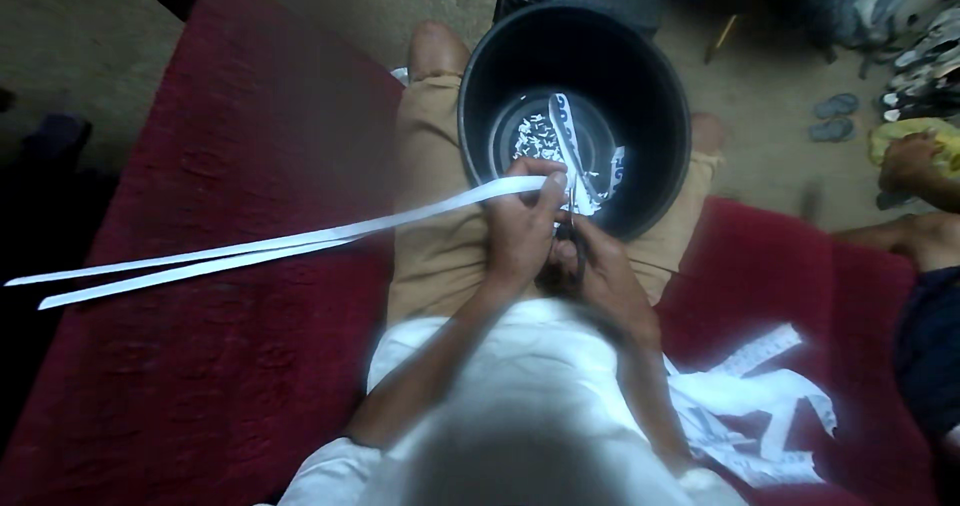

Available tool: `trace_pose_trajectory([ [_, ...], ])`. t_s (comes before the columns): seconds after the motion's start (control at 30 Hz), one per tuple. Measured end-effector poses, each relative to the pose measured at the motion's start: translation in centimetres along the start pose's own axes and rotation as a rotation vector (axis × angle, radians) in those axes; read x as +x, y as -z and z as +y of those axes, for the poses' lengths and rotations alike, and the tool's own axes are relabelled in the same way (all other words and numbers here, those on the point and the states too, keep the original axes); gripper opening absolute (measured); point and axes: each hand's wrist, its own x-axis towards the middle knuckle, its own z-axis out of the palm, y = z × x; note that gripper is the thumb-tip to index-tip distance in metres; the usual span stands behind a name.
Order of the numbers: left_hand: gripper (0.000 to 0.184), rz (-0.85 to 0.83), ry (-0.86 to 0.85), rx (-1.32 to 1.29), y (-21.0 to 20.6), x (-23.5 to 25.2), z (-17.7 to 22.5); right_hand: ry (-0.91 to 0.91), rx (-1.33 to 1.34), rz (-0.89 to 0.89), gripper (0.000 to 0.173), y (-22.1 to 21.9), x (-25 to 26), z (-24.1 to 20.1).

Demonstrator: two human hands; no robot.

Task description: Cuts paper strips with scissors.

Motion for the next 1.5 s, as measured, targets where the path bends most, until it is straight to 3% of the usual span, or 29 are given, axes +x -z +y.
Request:
trace_pose_trajectory([
  [0.27, 0.014, 0.009, 0.009, 0.016, -0.11, -0.04, 0.13, 0.019, -0.004, 0.018, 0.050, -0.06, 0.24, 0.12],
  [0.9, 0.014, 0.009, -0.002, 0.037, 0.01, -0.08, -0.06, 0.011, 0.041, 0.026, 0.035, -0.19, 0.08, 0.63],
  [1.1, 0.015, 0.024, -0.002, 0.055, 0.19, 0.01, 0.00, -0.042, 0.061, -0.036, 0.046, -0.14, -0.57, 0.24],
  [1.5, 0.014, 0.013, 0.007, -0.001, -0.07, -0.01, -0.19, 0.011, 0.010, 0.006, 0.045, -0.33, 0.14, -0.04],
])
